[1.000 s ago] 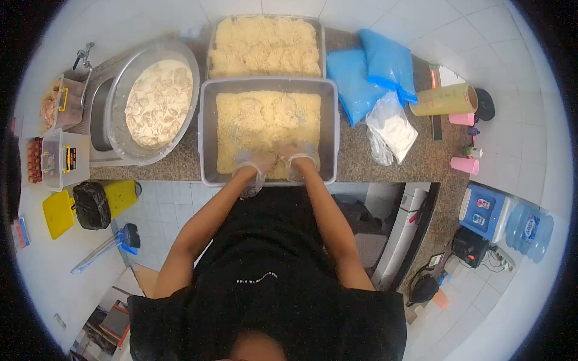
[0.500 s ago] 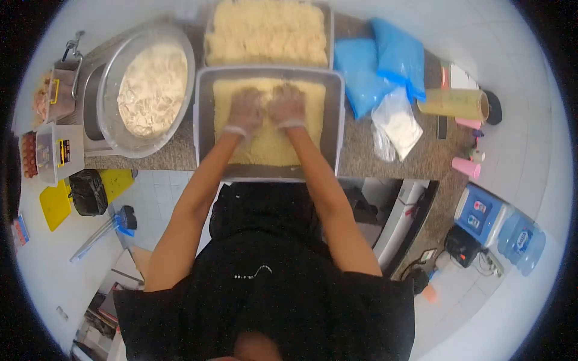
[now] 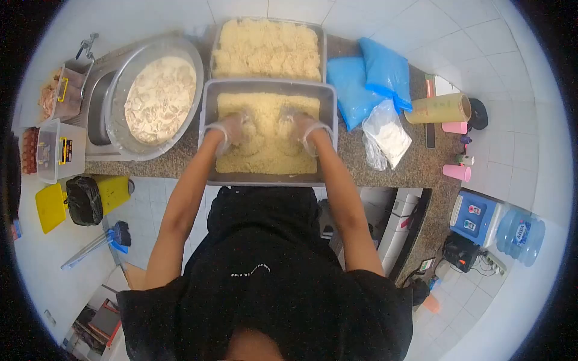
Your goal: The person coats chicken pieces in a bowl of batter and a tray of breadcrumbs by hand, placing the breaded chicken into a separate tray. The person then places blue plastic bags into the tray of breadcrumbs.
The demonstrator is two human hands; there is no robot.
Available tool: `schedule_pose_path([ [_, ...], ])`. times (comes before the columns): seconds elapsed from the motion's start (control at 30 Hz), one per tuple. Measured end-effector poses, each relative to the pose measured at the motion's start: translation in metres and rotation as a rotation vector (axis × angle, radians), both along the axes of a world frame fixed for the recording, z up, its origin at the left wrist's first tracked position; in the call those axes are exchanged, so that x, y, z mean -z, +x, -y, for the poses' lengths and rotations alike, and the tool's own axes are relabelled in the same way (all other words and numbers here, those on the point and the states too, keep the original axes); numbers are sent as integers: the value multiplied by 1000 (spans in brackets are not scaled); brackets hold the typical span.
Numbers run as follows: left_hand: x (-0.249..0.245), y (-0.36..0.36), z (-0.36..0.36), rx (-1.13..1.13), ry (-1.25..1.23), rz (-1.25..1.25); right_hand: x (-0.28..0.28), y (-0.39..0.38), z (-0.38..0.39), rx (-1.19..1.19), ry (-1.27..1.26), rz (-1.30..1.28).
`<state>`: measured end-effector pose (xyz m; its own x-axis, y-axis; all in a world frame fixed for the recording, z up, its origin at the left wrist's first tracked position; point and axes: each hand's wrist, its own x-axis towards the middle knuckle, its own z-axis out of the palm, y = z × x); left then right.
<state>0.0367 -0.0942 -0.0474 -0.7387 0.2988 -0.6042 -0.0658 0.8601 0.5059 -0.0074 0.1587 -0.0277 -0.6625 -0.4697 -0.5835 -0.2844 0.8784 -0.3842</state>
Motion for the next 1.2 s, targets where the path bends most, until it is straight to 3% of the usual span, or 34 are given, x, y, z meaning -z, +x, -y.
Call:
schedule_pose_path([
  [0.07,-39,8,-8,-107,-27,-141,-10,8,0,57,43,-24],
  [0.13,-45,24,-12,-210,-51,-260,1,20,-10,54,-33,-429],
  [0.2,-34,31,-8,-151,251,-603,-7,40,-9,85,-134,-488],
  [0.27,-24,56,-13,-158,183,-578,-18,61,-9,117,-242,-550],
  [0.3,-27,68,-16,-164,119,-549,-25,72,-11,175,-146,-401],
  [0.33,-29,78,-20,-239,16,-337,-26,76,-13,233,-52,-251],
  [0.37,-34,84,-27,-310,-87,-120,-4,79,-17,240,-53,-247],
  [0.4,-29,89,-35,-305,-89,-112,40,89,-25,340,49,-40],
  [0.43,-14,95,-44,-279,-75,66,77,97,-32,433,152,166],
  [0.47,4,100,-53,-251,-62,243,99,104,-31,434,152,172],
  [0.53,85,97,-72,-159,-2,146,128,113,-14,-152,-367,-210],
  [0.57,107,92,-76,-70,63,41,117,105,7,-97,-229,-147],
  [0.6,87,86,-70,-73,62,35,91,89,33,-43,-91,-87],
  [0.67,15,79,-48,-359,86,-282,4,54,79,166,-116,-63],
  [0.7,4,76,-42,-357,82,-271,13,41,99,232,-132,-137],
  [0.77,-6,65,-32,-865,-22,6,46,27,125,298,-145,-209],
  [0.83,-8,67,-21,-853,2,-65,84,25,137,-42,-461,-762],
  [0.87,-8,68,-11,-836,26,-139,37,27,140,-82,-36,-216],
  [0.97,86,101,7,-724,5,-378,85,37,129,-97,-101,-320],
  [1.0,24,87,-2,-900,101,-181,75,31,128,-119,-98,-312],
  [1.03,7,92,-6,-914,101,-154,49,28,126,-198,-135,-349],
  [1.1,-3,84,-6,-979,84,-61,48,27,123,-294,-171,-404],
  [1.2,12,87,-2,-973,214,-148,78,26,125,-163,-285,-645],
])
